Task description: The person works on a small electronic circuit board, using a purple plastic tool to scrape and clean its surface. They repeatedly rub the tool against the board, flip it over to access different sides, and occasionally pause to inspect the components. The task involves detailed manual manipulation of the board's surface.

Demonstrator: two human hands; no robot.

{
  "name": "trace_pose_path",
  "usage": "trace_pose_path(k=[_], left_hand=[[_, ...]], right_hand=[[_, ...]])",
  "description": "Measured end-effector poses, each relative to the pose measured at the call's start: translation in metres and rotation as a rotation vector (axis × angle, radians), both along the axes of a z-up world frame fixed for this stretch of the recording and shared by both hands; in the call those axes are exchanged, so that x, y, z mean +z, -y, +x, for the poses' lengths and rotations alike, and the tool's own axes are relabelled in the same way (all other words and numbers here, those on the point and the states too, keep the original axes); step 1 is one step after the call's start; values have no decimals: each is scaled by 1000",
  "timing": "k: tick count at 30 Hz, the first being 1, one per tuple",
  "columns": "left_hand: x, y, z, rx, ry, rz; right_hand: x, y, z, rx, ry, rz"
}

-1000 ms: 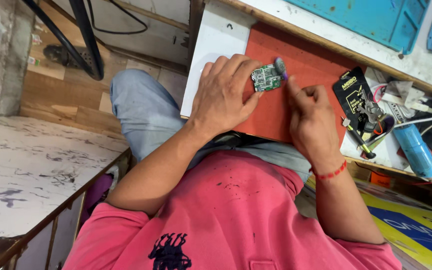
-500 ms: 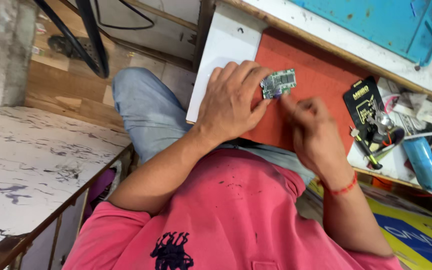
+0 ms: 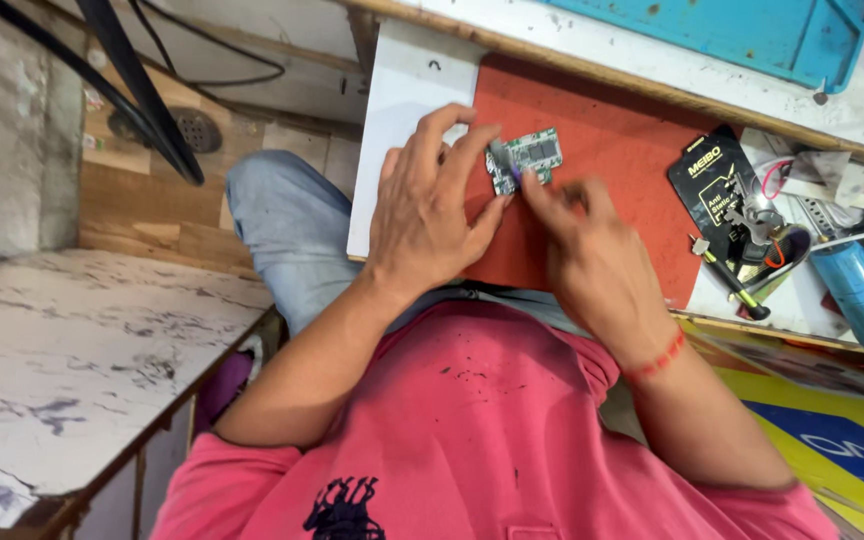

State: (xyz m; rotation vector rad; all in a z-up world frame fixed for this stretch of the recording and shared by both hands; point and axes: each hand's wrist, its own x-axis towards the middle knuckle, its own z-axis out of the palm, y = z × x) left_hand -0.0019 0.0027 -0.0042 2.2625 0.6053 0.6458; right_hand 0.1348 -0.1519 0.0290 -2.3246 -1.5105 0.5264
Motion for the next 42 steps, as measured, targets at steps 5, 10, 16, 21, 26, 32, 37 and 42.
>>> trace_pose_path(k=[5, 10, 16, 21, 26, 32, 37, 42], left_hand=[[-2, 1, 1, -29, -10, 30], [1, 4, 4, -8, -34, 88], [-4, 9, 1, -17, -53, 111], [1, 4, 6, -43, -33, 113], [0, 2, 6, -36, -37, 111], [-1, 1, 5, -42, -41, 93], [1, 0, 6, -42, -60, 93], [1, 0, 8, -34, -62, 77]], right_hand=[[0, 12, -2, 2, 32, 112], [-7, 1, 0, -11, 22, 41], [-3, 23, 4, -28, 66, 119], [-2, 12, 10, -151, 60, 55], [5, 19, -2, -88, -27, -15], [7, 21, -7, -151, -29, -21], [15, 25, -12, -186, -64, -101], [8, 23, -7, -190, -77, -37]])
